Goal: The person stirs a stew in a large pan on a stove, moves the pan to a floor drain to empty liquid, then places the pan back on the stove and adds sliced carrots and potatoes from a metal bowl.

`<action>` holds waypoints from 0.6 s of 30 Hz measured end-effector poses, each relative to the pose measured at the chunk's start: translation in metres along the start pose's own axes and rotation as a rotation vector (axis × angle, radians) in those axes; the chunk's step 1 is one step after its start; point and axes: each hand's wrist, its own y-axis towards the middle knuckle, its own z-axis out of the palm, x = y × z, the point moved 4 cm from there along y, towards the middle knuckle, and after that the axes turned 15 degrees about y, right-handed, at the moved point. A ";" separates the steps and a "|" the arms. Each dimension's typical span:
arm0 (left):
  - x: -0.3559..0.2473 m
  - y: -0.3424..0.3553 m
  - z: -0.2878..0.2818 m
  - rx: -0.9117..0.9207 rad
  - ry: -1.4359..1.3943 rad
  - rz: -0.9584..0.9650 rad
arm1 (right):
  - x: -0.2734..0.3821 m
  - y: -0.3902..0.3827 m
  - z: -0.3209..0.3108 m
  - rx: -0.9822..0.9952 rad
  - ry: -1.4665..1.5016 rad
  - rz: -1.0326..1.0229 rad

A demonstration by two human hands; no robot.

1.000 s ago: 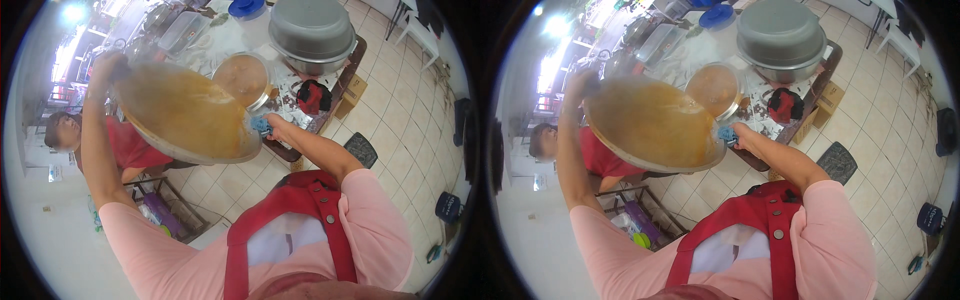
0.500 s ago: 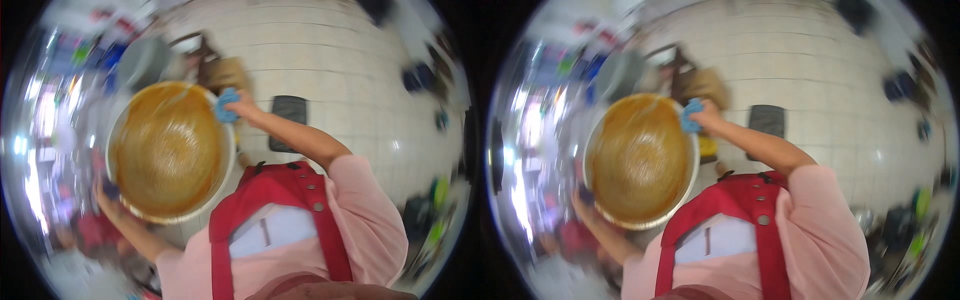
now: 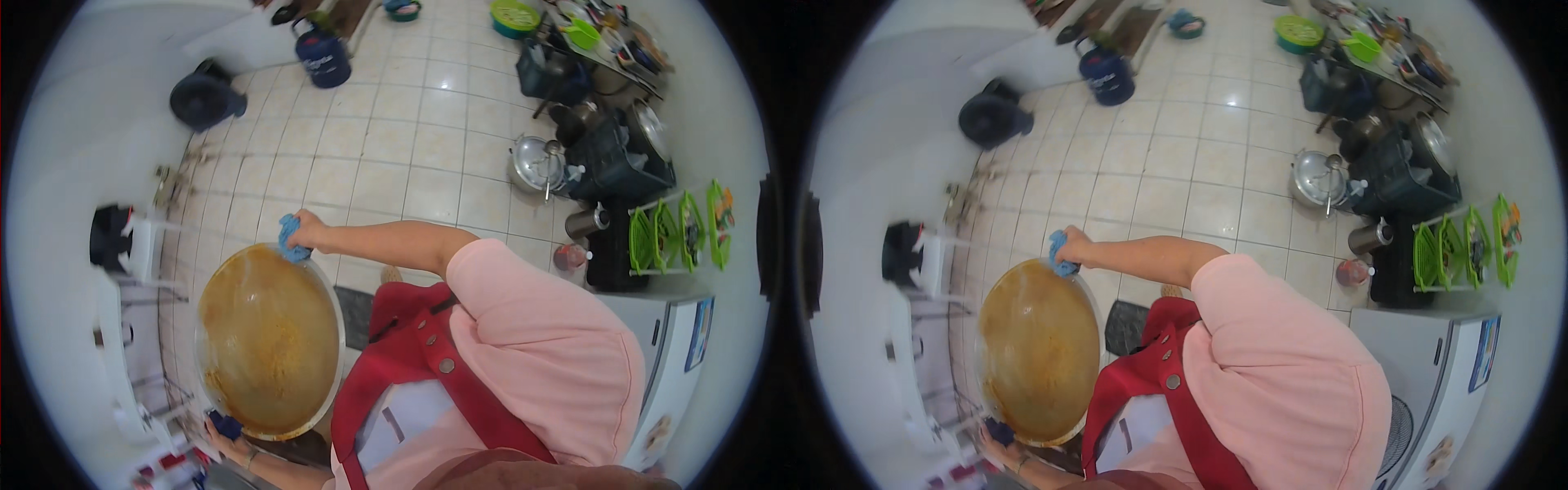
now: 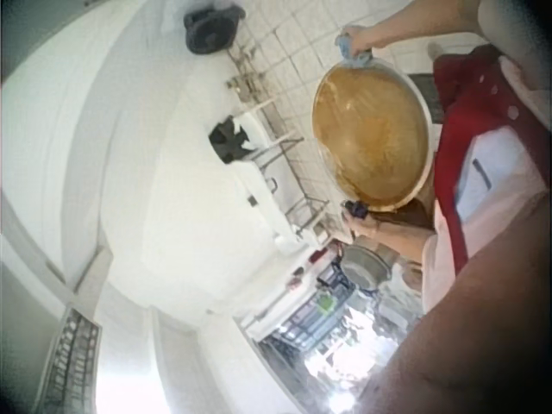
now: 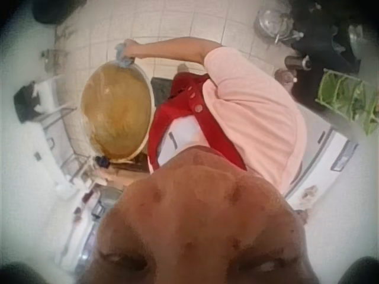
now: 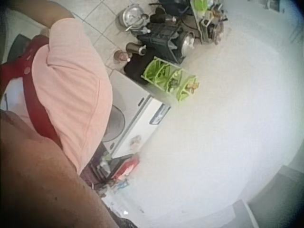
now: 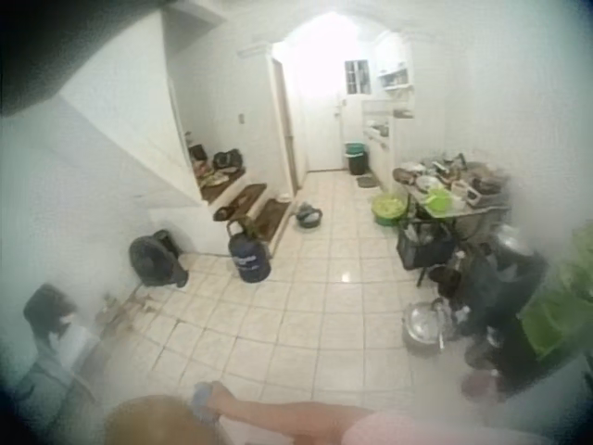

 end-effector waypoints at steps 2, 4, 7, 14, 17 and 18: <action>-0.017 0.046 0.061 0.148 -0.029 0.046 | 0.032 0.022 -0.046 -0.112 0.061 -0.030; -0.035 0.094 0.149 0.332 -0.004 0.061 | 0.064 0.042 -0.105 -0.266 0.084 -0.061; -0.074 0.122 0.329 0.479 -0.030 0.075 | 0.121 0.063 -0.204 -0.438 0.175 -0.128; -0.184 0.053 0.679 0.941 -0.048 0.129 | 0.185 0.032 -0.449 -1.026 0.349 -0.336; -0.218 0.019 0.781 1.018 -0.047 0.216 | 0.205 0.004 -0.481 -1.044 0.517 -0.344; -0.232 0.005 0.816 1.061 -0.044 0.231 | 0.214 -0.002 -0.497 -1.057 0.581 -0.371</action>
